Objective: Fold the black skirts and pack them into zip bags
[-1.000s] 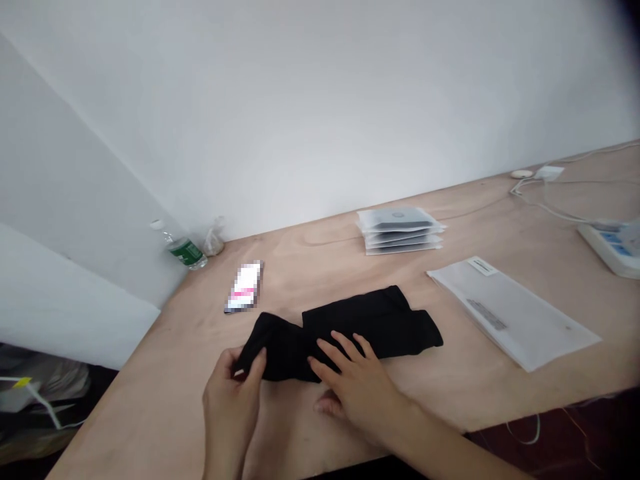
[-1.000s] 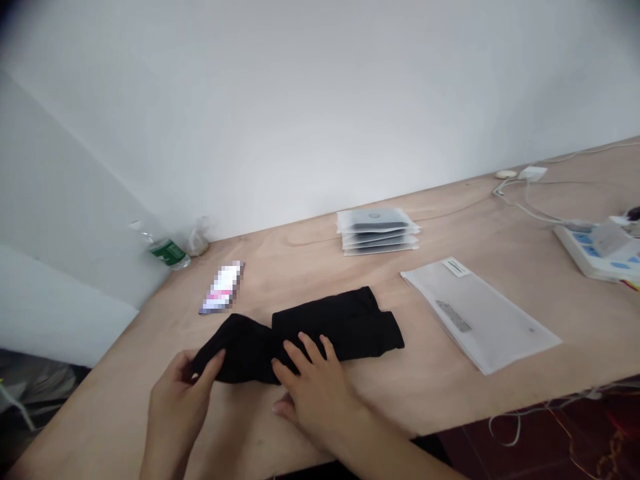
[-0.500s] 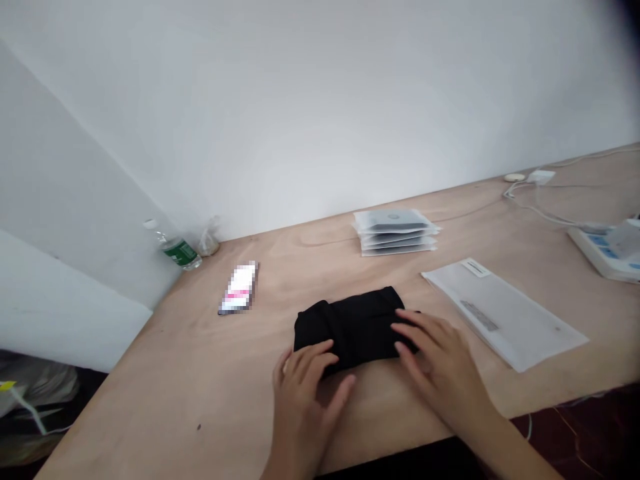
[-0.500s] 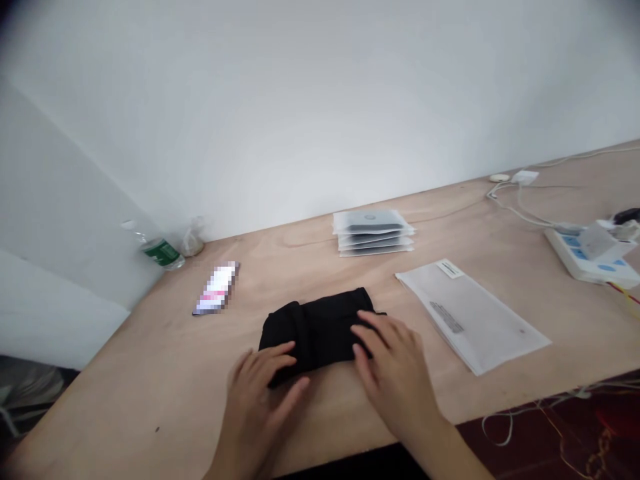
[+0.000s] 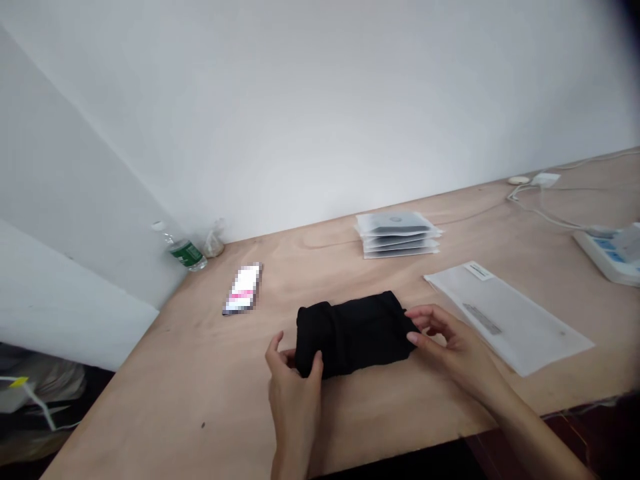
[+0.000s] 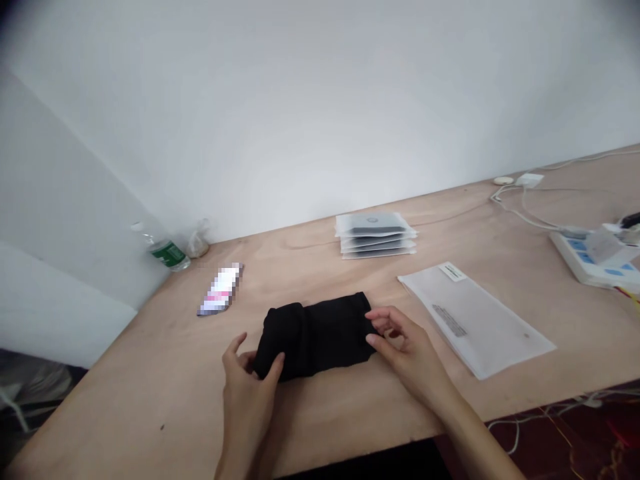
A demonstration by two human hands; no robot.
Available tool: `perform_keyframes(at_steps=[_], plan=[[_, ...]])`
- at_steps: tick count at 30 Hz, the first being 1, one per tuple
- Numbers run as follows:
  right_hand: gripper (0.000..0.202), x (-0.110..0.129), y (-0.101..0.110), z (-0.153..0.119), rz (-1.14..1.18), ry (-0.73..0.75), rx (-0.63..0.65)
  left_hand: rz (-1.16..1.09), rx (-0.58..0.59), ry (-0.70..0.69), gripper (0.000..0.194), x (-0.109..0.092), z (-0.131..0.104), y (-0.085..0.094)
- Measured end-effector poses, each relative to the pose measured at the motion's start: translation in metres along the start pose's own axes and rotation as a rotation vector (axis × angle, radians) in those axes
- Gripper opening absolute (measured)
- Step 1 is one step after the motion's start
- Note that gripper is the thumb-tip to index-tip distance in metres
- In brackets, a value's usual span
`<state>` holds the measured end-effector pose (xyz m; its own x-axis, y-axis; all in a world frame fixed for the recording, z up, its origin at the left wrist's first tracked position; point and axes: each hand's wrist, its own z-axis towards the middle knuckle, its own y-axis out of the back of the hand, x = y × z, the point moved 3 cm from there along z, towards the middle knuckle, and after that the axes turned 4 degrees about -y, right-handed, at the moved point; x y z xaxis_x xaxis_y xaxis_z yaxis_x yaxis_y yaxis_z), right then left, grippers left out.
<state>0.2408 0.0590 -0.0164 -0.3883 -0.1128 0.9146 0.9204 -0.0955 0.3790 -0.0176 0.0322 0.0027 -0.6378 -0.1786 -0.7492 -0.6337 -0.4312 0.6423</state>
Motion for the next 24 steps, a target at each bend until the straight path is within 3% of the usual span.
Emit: perform_keyframes(at_steps=[4, 6, 8, 11, 13, 15, 19, 24], plan=[[0.024, -0.001, -0.019, 0.01, 0.094, -0.04, 0.103, -0.139, -0.189, -0.051, 0.065, -0.009, 0.002, 0.01], [0.027, -0.004, -0.029, 0.013, 0.004, -0.03, 0.102, -0.185, -0.279, -0.184, 0.061, -0.02, 0.001, 0.007], [0.029, -0.005, -0.035, 0.015, -0.124, -0.015, 0.043, -0.192, -0.3, -0.413, 0.053, -0.034, -0.004, -0.004], [0.016, -0.004, -0.038, 0.016, -0.281, 0.017, -0.018, -0.068, -0.072, -0.829, 0.049, -0.054, -0.019, -0.034], [0.011, -0.001, -0.037, 0.014, -0.291, 0.036, 0.025, 0.059, 0.133, -0.986, 0.051, -0.058, -0.029, -0.051], [0.018, 0.001, -0.034, 0.012, -0.239, 0.007, 0.038, 0.147, 0.213, -1.005, 0.051, -0.054, -0.033, -0.058], [0.025, 0.007, -0.028, 0.01, -0.214, -0.114, -0.052, 0.151, 0.167, -0.983, 0.039, -0.041, -0.034, -0.053], [0.034, 0.013, -0.036, 0.013, -0.358, -0.137, -0.009, 0.166, 0.151, -1.013, 0.032, -0.031, -0.034, -0.049]])
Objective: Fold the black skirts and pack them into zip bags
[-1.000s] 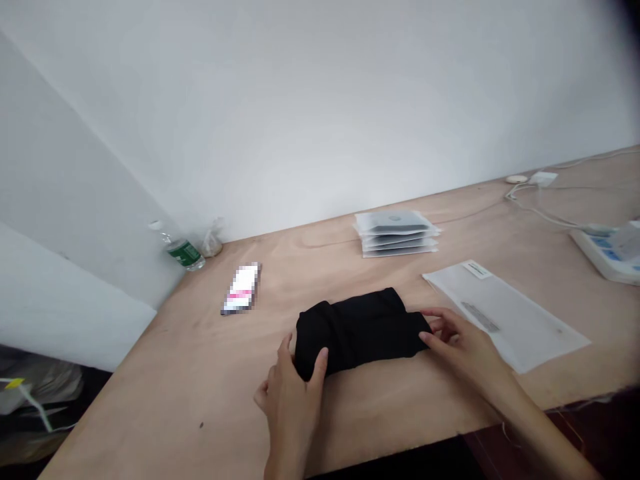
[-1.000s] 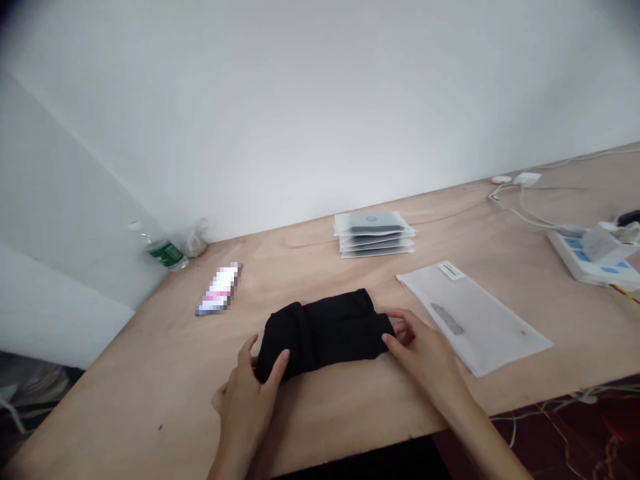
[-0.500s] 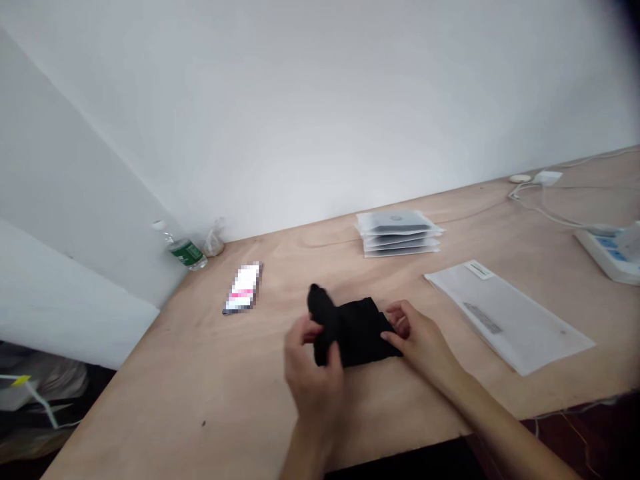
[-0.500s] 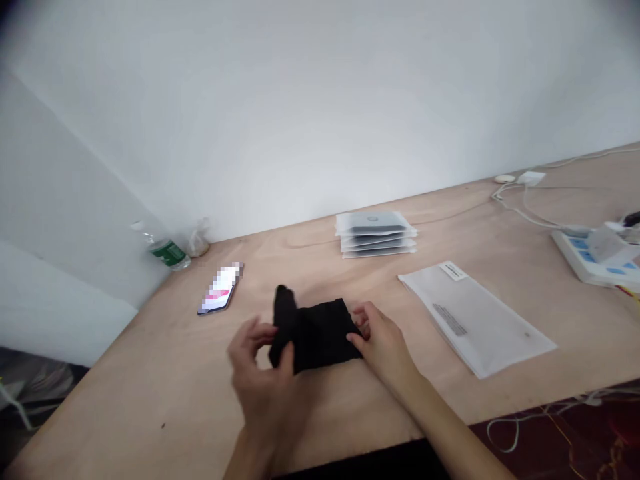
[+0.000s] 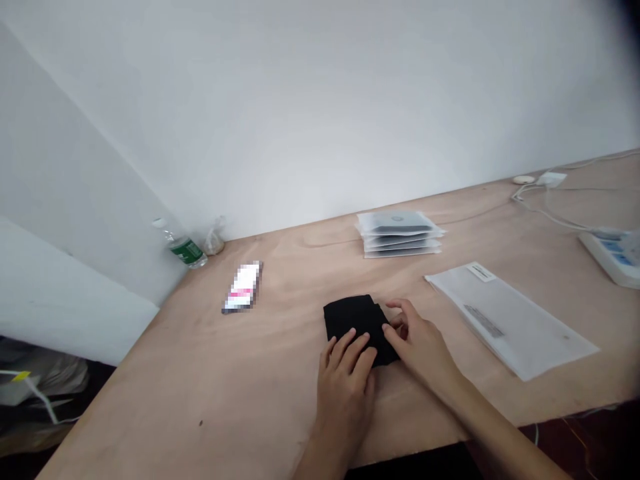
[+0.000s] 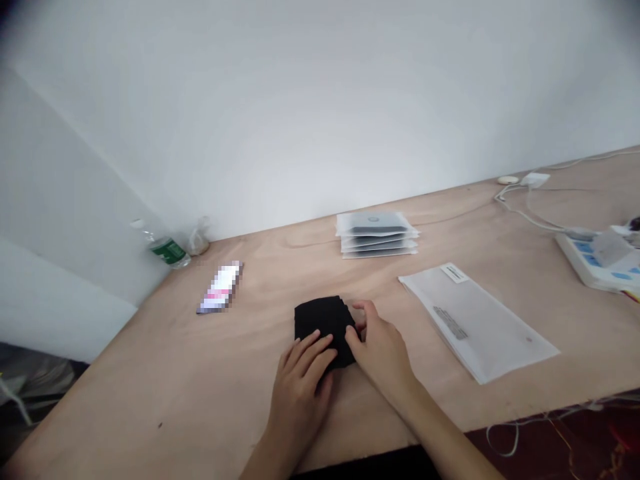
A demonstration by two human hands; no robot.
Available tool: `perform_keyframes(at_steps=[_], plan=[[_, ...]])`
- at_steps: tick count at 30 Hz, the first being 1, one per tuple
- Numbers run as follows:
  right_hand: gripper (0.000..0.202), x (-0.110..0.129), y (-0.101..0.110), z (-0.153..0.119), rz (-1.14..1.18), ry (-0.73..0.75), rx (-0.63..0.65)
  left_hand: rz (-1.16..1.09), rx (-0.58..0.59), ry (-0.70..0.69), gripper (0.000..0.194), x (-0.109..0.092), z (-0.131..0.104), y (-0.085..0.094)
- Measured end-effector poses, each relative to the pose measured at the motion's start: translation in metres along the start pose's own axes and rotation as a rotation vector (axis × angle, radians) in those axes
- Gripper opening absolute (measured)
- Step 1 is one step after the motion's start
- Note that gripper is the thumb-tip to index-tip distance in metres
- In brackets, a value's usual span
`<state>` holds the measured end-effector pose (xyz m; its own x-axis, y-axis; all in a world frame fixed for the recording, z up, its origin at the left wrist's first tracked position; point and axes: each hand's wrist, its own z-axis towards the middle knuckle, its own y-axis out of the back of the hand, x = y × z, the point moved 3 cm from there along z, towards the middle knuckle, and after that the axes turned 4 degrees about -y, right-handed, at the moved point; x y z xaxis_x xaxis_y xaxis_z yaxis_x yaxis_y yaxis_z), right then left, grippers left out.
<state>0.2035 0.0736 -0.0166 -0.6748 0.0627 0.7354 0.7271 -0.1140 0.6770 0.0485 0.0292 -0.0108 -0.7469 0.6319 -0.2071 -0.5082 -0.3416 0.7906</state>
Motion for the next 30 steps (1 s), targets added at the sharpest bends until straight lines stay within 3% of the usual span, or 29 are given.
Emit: perform_keyframes(at_steps=[3, 6, 9, 13, 17, 20, 22, 26, 28, 30], plan=[[0.032, 0.008, 0.001, 0.0, -0.14, 0.057, -0.039, 0.04, -0.021, 0.021, 0.036, 0.003, -0.002, -0.001], [0.033, 0.023, 0.0, -0.002, -0.266, 0.262, -0.145, 0.05, -0.002, 0.017, 0.041, 0.006, -0.004, -0.004], [0.041, 0.03, -0.014, 0.0, -0.347, 0.443, -0.077, 0.058, 0.035, 0.005, 0.043, 0.01, -0.006, -0.009], [0.052, 0.016, -0.037, 0.011, -0.405, 0.399, 0.057, 0.078, 0.068, 0.006, 0.046, 0.013, -0.007, -0.015], [0.056, 0.009, -0.043, 0.014, -0.39, 0.36, 0.101, 0.065, 0.09, 0.003, 0.048, 0.014, -0.01, -0.018], [0.057, 0.01, -0.034, 0.01, -0.38, 0.367, 0.11, 0.062, 0.1, 0.017, 0.05, 0.015, -0.012, -0.018], [0.059, 0.003, -0.02, 0.006, -0.409, 0.341, 0.038, 0.051, 0.107, 0.02, 0.049, 0.015, -0.013, -0.017], [0.056, -0.034, 0.022, -0.001, -0.594, 0.101, -0.291, 0.049, 0.131, 0.067, 0.049, 0.012, -0.013, -0.015], [0.051, -0.053, 0.037, -0.005, -0.682, -0.013, -0.352, 0.063, 0.136, 0.101, 0.049, 0.009, -0.01, -0.012], [0.048, -0.064, 0.044, -0.008, -0.731, -0.059, -0.33, 0.069, 0.129, 0.109, 0.047, 0.006, -0.007, -0.009]])
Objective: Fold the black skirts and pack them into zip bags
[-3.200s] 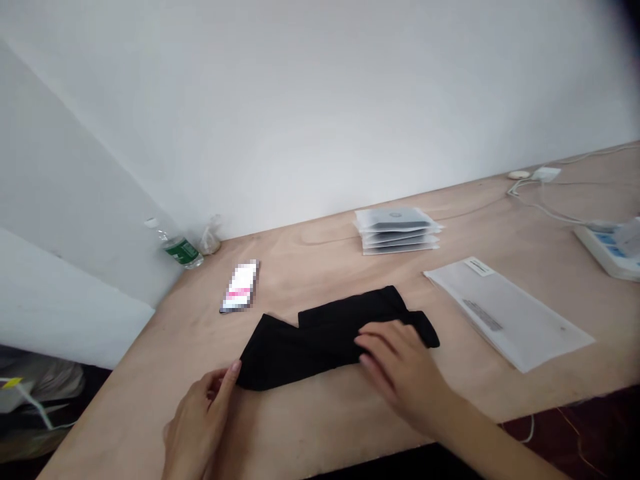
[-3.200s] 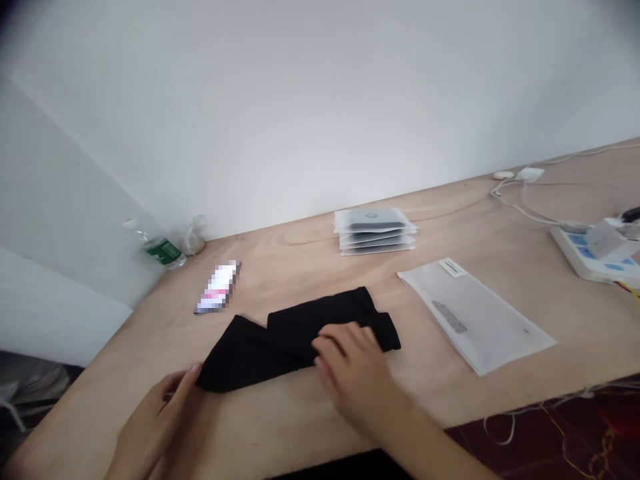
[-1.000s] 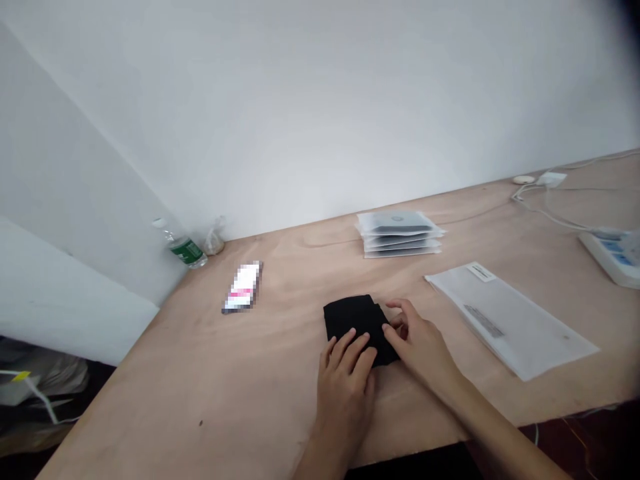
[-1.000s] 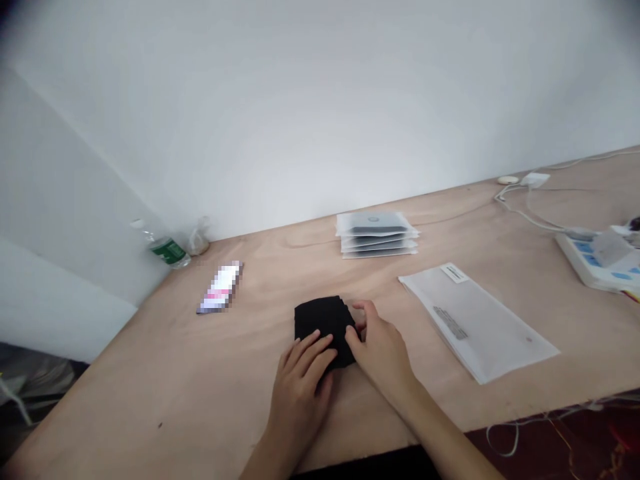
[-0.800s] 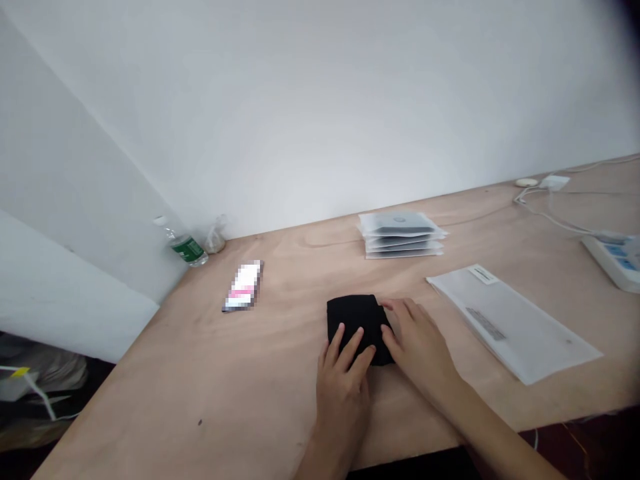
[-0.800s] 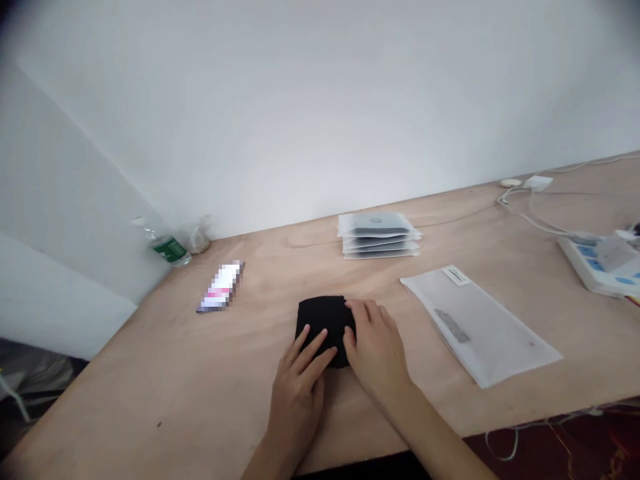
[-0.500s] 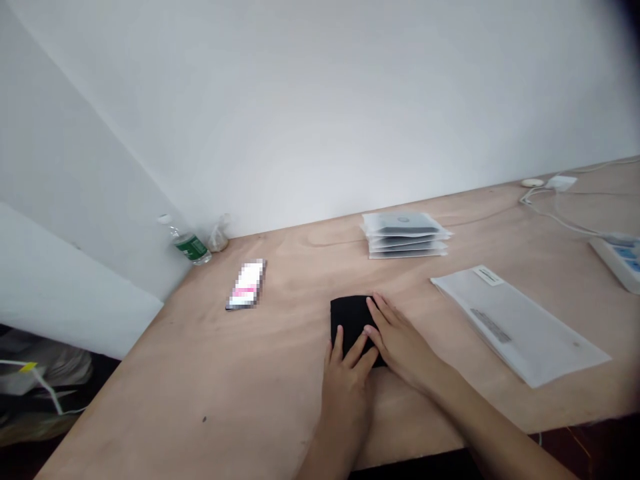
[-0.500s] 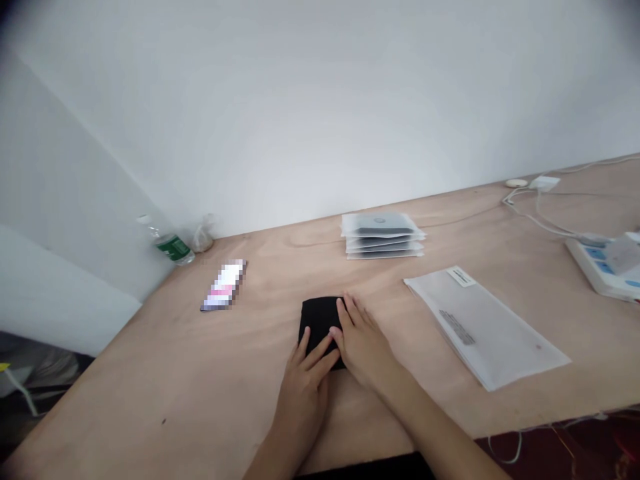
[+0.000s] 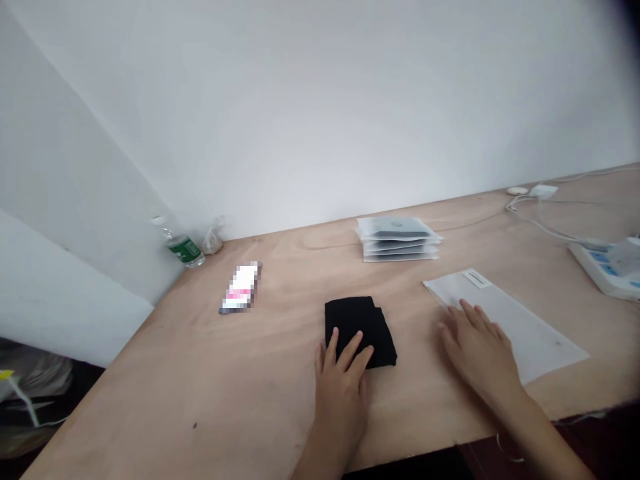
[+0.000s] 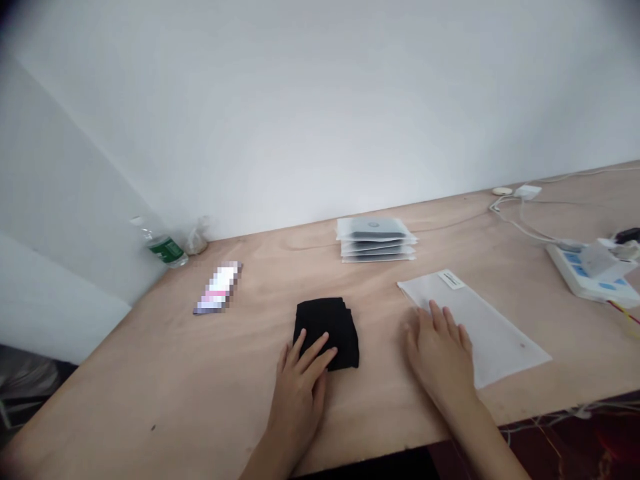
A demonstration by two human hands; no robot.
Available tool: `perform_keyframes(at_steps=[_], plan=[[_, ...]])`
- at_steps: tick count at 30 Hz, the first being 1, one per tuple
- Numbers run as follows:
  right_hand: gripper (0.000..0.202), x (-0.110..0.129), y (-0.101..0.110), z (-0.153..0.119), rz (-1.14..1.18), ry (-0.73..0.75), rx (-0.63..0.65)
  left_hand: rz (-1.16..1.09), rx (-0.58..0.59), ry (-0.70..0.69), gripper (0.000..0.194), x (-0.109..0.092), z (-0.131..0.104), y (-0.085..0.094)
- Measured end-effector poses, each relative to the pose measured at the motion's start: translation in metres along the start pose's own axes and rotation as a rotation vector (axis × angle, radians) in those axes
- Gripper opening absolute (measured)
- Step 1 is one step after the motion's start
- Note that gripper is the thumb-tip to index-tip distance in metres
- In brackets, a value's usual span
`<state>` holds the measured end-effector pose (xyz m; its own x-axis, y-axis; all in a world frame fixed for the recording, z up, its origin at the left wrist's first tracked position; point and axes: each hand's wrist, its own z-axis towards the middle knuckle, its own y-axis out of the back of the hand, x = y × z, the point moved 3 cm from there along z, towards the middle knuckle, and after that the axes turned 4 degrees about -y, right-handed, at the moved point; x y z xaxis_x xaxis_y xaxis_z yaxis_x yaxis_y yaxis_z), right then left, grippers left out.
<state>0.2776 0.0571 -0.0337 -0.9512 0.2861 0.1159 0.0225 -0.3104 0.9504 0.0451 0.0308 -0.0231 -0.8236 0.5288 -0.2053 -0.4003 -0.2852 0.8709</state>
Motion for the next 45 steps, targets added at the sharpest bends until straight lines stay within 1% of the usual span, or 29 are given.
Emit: perform_keyframes(at_steps=[3, 6, 8, 10, 11, 13, 16, 19, 21, 22, 23, 25, 26, 27, 28, 30, 33, 35, 38, 40, 42, 44, 45], plan=[[0.044, -0.001, -0.001, 0.0, -0.009, 0.026, 0.028, -0.013, -0.059, -0.004, 0.04, -0.002, 0.003, 0.009], [0.041, 0.006, -0.001, 0.001, 0.021, 0.041, 0.02, -0.023, -0.166, 0.001, 0.034, 0.001, 0.005, 0.02], [0.04, 0.012, 0.003, 0.002, 0.055, 0.05, -0.003, -0.026, -0.229, -0.006, 0.03, 0.003, 0.006, 0.026], [0.041, 0.022, 0.012, 0.0, 0.116, 0.094, -0.056, -0.04, -0.274, -0.031, 0.027, 0.005, 0.009, 0.034], [0.042, 0.03, 0.018, -0.001, 0.155, 0.147, -0.085, -0.051, -0.294, -0.052, 0.026, 0.006, 0.012, 0.038], [0.043, 0.052, 0.032, -0.005, 0.237, 0.318, -0.123, -0.055, -0.316, -0.1, 0.026, 0.007, 0.019, 0.048], [0.044, 0.093, 0.045, -0.009, 0.348, 0.62, -0.098, 0.043, -0.292, -0.165, 0.025, 0.011, 0.032, 0.058], [0.045, 0.124, 0.047, -0.009, 0.422, 0.824, -0.03, 0.17, -0.239, -0.15, 0.024, 0.025, 0.041, 0.056], [0.045, 0.134, 0.045, -0.006, 0.461, 0.877, -0.021, 0.209, -0.209, -0.108, 0.026, 0.038, 0.042, 0.049], [0.044, 0.135, 0.044, -0.004, 0.49, 0.846, -0.038, 0.22, -0.195, -0.086, 0.028, 0.045, 0.041, 0.044], [0.04, 0.134, 0.043, -0.001, 0.521, 0.767, -0.059, 0.229, -0.183, -0.06, 0.03, 0.051, 0.04, 0.04], [0.032, 0.125, 0.037, 0.005, 0.544, 0.503, -0.064, 0.243, -0.161, -0.001, 0.034, 0.062, 0.037, 0.033], [0.033, 0.119, 0.032, 0.008, 0.529, 0.366, -0.028, 0.243, -0.144, 0.031, 0.035, 0.066, 0.036, 0.029], [0.038, 0.114, 0.026, 0.009, 0.498, 0.262, 0.031, 0.24, -0.125, 0.059, 0.036, 0.07, 0.035, 0.026], [0.044, 0.111, 0.02, 0.01, 0.463, 0.201, 0.104, 0.233, -0.108, 0.082, 0.036, 0.072, 0.034, 0.023], [0.05, 0.108, 0.01, 0.011, 0.431, 0.172, 0.232, 0.206, -0.089, 0.105, 0.035, 0.076, 0.033, 0.018], [0.04, 0.11, 0.004, 0.013, 0.525, 0.199, 0.341, 0.155, -0.117, 0.106, 0.034, 0.08, 0.031, 0.013], [0.034, 0.113, 0.004, 0.013, 0.66, 0.218, 0.404, 0.13, -0.137, 0.13, 0.036, 0.083, 0.03, 0.012], [0.029, 0.116, 0.007, 0.008, 0.915, 0.236, 0.521, 0.097, -0.152, 0.2, 0.043, 0.087, 0.029, 0.013], [0.027, 0.115, 0.009, 0.003, 1.109, 0.203, 0.592, 0.062, -0.18, 0.214, 0.049, 0.088, 0.029, 0.014], [0.036, 0.111, 0.012, -0.002, 1.307, 0.092, 0.665, 0.037, -0.213, 0.206, 0.053, 0.087, 0.029, 0.016], [0.059, 0.107, 0.014, -0.006, 1.475, -0.068, 0.721, 0.022, -0.236, 0.203, 0.053, 0.085, 0.03, 0.017], [0.07, 0.106, 0.016, -0.007, 1.545, -0.14, 0.728, 0.02, -0.24, 0.201, 0.051, 0.083, 0.031, 0.017]])
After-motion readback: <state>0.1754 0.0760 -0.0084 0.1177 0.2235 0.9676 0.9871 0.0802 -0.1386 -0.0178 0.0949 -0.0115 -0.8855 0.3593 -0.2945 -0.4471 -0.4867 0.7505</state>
